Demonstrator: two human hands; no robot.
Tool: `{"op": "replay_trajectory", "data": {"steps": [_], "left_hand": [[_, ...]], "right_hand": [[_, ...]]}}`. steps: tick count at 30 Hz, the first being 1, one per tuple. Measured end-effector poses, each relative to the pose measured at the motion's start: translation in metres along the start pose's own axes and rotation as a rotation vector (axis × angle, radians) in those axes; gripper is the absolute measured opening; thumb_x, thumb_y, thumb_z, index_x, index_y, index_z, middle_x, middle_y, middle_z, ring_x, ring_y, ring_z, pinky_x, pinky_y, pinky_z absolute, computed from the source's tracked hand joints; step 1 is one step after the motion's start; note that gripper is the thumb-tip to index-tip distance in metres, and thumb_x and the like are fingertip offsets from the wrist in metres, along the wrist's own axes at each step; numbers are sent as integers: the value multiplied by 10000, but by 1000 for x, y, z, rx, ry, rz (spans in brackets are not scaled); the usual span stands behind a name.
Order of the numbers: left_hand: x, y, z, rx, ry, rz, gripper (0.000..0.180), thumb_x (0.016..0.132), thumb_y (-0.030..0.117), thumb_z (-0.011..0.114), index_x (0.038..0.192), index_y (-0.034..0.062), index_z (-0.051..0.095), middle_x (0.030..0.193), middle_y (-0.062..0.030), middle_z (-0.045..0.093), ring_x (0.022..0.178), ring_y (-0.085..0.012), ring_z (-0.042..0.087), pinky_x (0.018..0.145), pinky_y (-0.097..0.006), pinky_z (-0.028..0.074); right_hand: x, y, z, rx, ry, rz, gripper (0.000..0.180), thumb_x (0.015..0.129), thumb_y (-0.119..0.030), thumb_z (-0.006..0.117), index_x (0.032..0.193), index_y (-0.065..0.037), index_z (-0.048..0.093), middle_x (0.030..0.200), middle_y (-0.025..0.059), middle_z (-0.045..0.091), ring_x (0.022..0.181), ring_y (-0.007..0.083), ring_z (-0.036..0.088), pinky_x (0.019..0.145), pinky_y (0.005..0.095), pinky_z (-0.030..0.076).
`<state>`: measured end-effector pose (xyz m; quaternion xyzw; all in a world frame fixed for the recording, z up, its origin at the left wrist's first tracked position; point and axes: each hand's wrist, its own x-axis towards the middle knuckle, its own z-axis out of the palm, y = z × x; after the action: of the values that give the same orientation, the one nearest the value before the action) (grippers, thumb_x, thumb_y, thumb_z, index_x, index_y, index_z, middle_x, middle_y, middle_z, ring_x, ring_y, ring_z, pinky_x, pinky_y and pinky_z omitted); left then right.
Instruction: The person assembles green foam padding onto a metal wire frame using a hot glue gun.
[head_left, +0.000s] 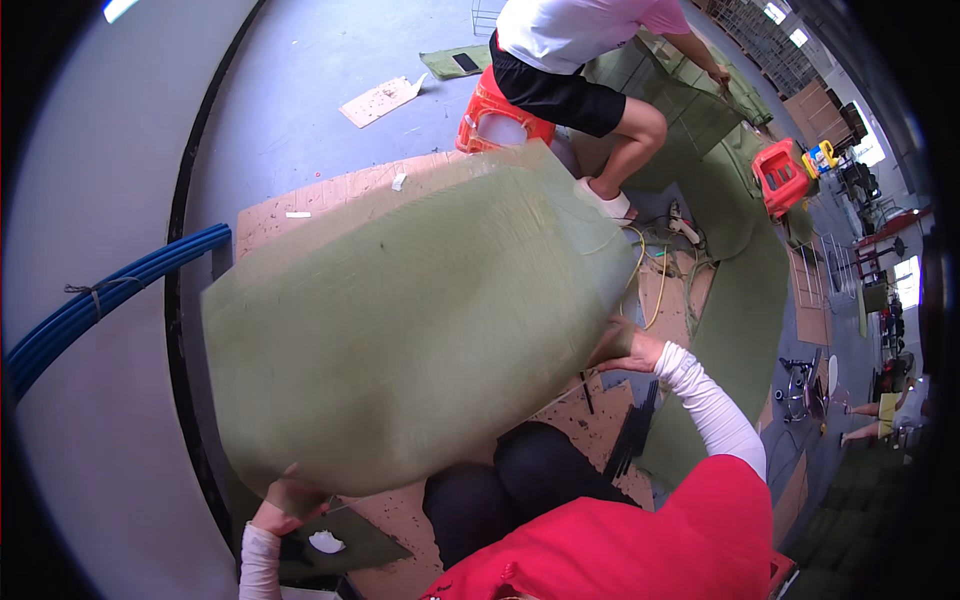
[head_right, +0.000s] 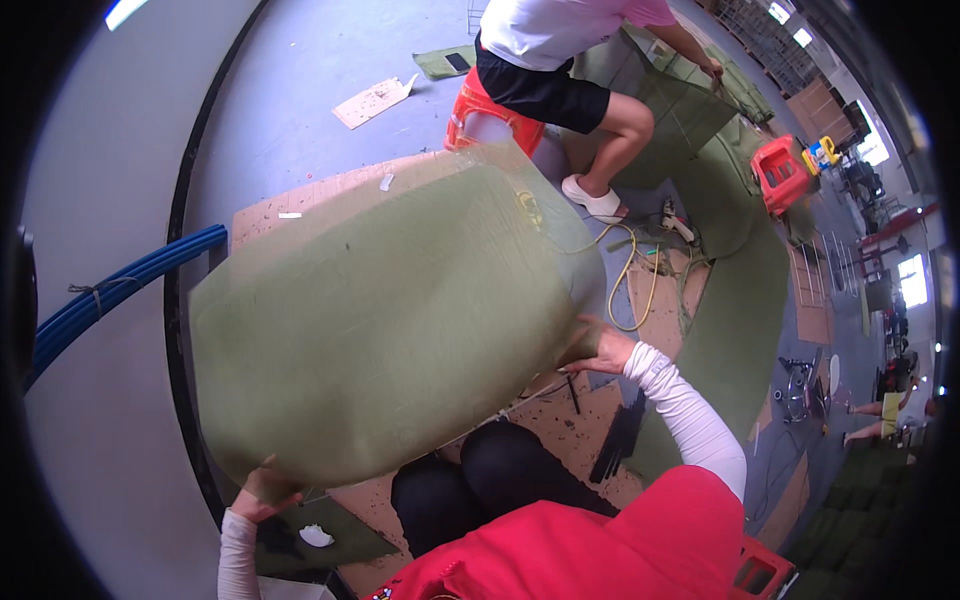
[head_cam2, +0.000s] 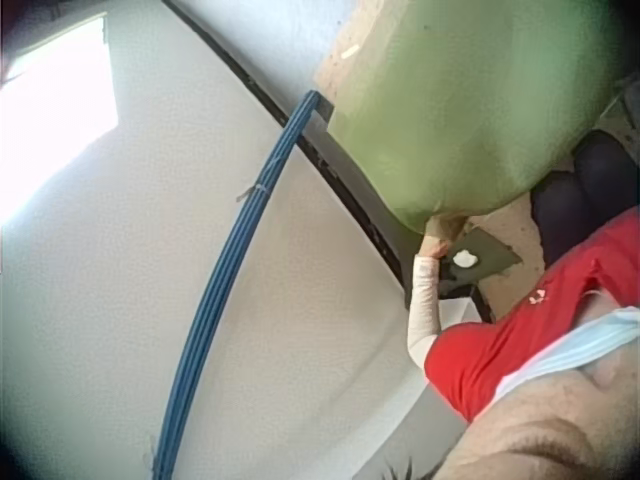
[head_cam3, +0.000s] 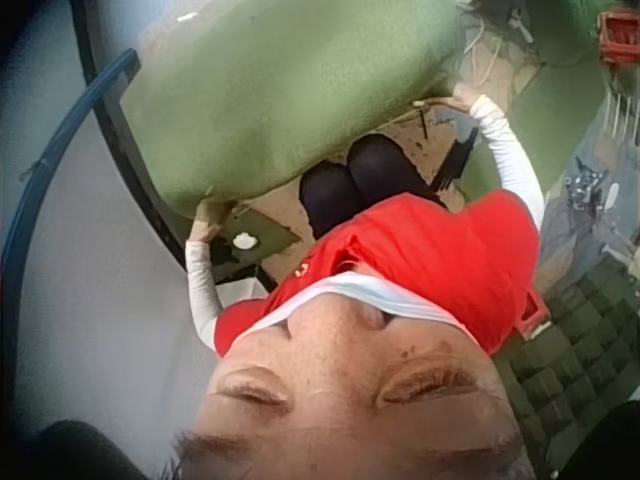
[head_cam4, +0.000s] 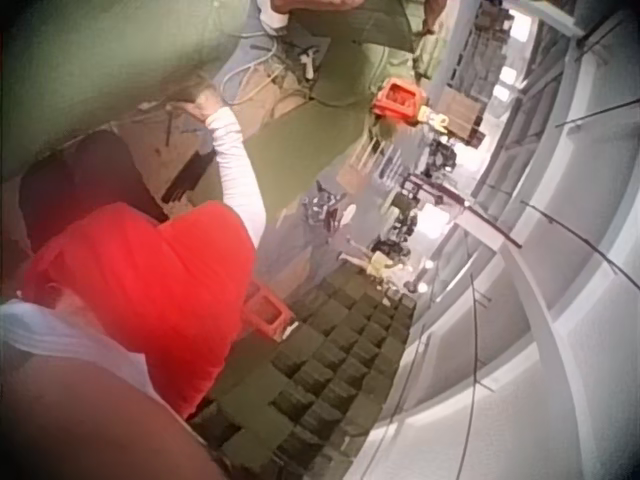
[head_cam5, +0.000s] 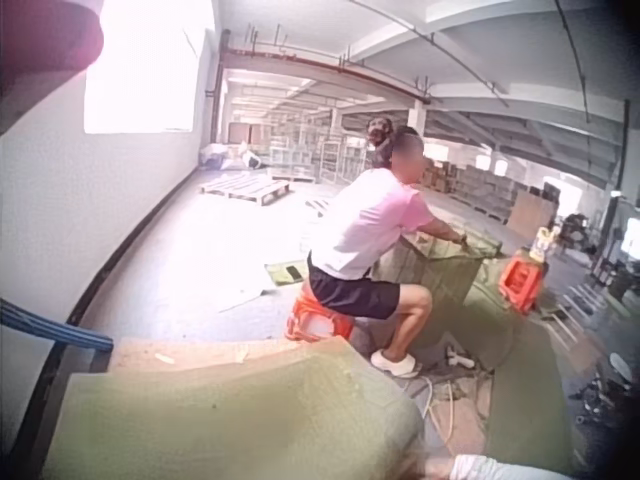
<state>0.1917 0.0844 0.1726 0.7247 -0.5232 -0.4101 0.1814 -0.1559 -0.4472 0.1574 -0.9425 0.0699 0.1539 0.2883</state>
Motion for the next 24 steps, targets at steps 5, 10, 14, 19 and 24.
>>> {"op": "replay_trajectory", "data": {"steps": [5, 10, 14, 19, 24], "left_hand": [[-5, -12, 60, -1024, 280, -484, 147, 775, 243, 627, 856, 131, 675, 941, -59, 639, 929, -294, 562, 880, -407, 428], [-22, -29, 69, 462, 119, 61, 182, 735, 233, 643, 882, 127, 660, 896, -86, 628, 829, -303, 587, 742, -403, 475], [-42, 6, 74, -53, 232, -67, 239, 720, 127, 677, 956, 99, 646, 958, -117, 630, 878, -333, 588, 766, -396, 477], [-43, 9, 85, -50, 232, 4, 276, 747, 120, 670, 1016, 85, 619, 1005, -146, 621, 912, -342, 585, 789, -389, 476], [37, -12, 103, 588, 208, 231, 306, 844, 244, 563, 1093, 68, 590, 1045, -127, 615, 967, -318, 584, 817, -382, 473]], "right_hand": [[-24, -10, 40, 150, 107, 45, 207, 783, -246, 666, 948, -120, 659, 971, 76, 640, 947, 286, 580, 877, 384, 429], [-29, -16, 64, 112, 281, 6, 171, 776, -178, 673, 929, -102, 666, 1016, 94, 633, 965, 293, 584, 827, 380, 467], [-49, -30, 63, 165, 259, 36, 182, 786, -168, 660, 955, -99, 664, 1095, 104, 612, 991, 296, 582, 845, 375, 471], [-58, -17, 77, 23, 232, 3, 210, 806, -164, 635, 1005, -99, 650, 1121, 95, 604, 1066, 287, 546, 889, 370, 451], [-20, -12, 93, -202, 73, -56, 388, 808, -234, 605, 1180, -129, 574, 1272, 50, 520, 1254, 228, 404, 1023, 383, 327]]}}
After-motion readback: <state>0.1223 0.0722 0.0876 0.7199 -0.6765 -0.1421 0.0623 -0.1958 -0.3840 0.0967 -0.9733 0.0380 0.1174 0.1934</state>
